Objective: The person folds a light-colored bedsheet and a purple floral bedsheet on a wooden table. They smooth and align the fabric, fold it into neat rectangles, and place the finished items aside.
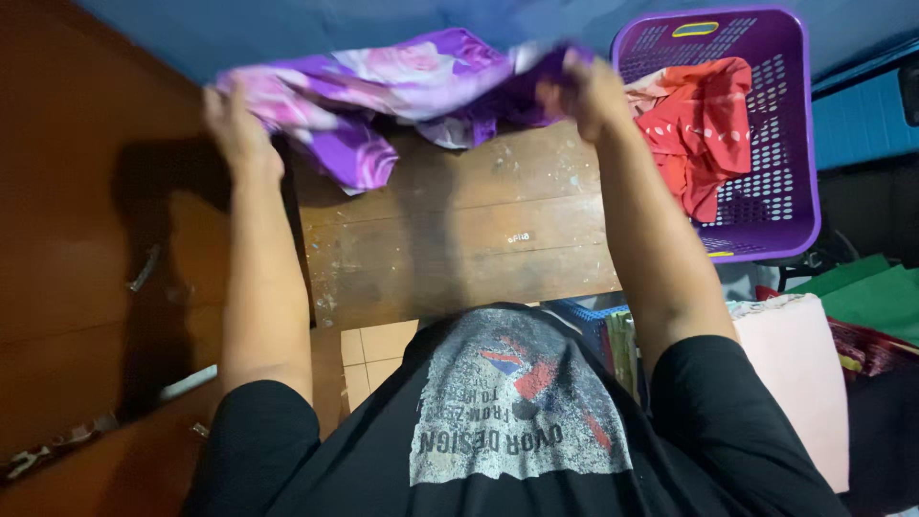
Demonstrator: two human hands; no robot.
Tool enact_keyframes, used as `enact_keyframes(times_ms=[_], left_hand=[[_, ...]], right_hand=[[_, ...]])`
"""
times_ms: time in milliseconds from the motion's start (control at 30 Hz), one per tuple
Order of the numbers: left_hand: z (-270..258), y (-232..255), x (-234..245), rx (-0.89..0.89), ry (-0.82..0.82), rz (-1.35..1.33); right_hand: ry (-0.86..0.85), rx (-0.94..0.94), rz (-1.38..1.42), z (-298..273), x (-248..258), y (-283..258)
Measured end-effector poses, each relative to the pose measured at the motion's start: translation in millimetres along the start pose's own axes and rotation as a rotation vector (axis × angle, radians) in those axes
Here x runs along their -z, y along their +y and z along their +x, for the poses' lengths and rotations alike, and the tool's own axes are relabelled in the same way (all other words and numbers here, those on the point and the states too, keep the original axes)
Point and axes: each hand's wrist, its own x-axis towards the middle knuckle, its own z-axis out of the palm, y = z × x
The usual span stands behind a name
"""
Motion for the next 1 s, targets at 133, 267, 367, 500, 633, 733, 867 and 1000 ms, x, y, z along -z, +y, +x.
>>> enact_keyframes(times_ms=[133, 267, 367, 500, 633, 733, 867, 1000], left_hand=[[-5.3, 42.4, 9.4, -0.233, 0.01, -0.119], [-75.8, -2.4, 7.2, -0.112, -0.276, 0.247], [-123.2, -61.3, 17.1, 0.32, -0.268, 0.459], [-156.4, -114.7, 44.5, 0.155, -0.325, 0.589], [-107.4, -90.8, 70.9, 0.127, -0.144, 0.702], [-38.9, -24.4, 91.2, 0.131, -0.007, 0.695], [-9.8, 60.8, 71.5, -0.173, 0.002, 0.266], [-35.3, 85.0, 41.8, -0.205, -0.267, 0.644]], right_hand=[[-0.014, -0.13, 0.887, 26.4, -14.8, -54.1], [-0.266, -0.155, 0.353, 1.2, -68.6, -23.5], [-0.392, -0.6, 0.201, -27.9, -129.8, 52.7], [-0.31, -0.819, 0.426, -53.6, -192.5, 140.0], [-0.155, -0.656, 0.214, 2.2, -181.7, 130.2], [0.135, -0.166, 0.52, 71.0, -108.9, 73.7], [0.202, 0.11, 0.892, 90.9, -9.3, -24.2], [0.001, 0.125, 0.558, 55.0, 31.6, -87.9]])
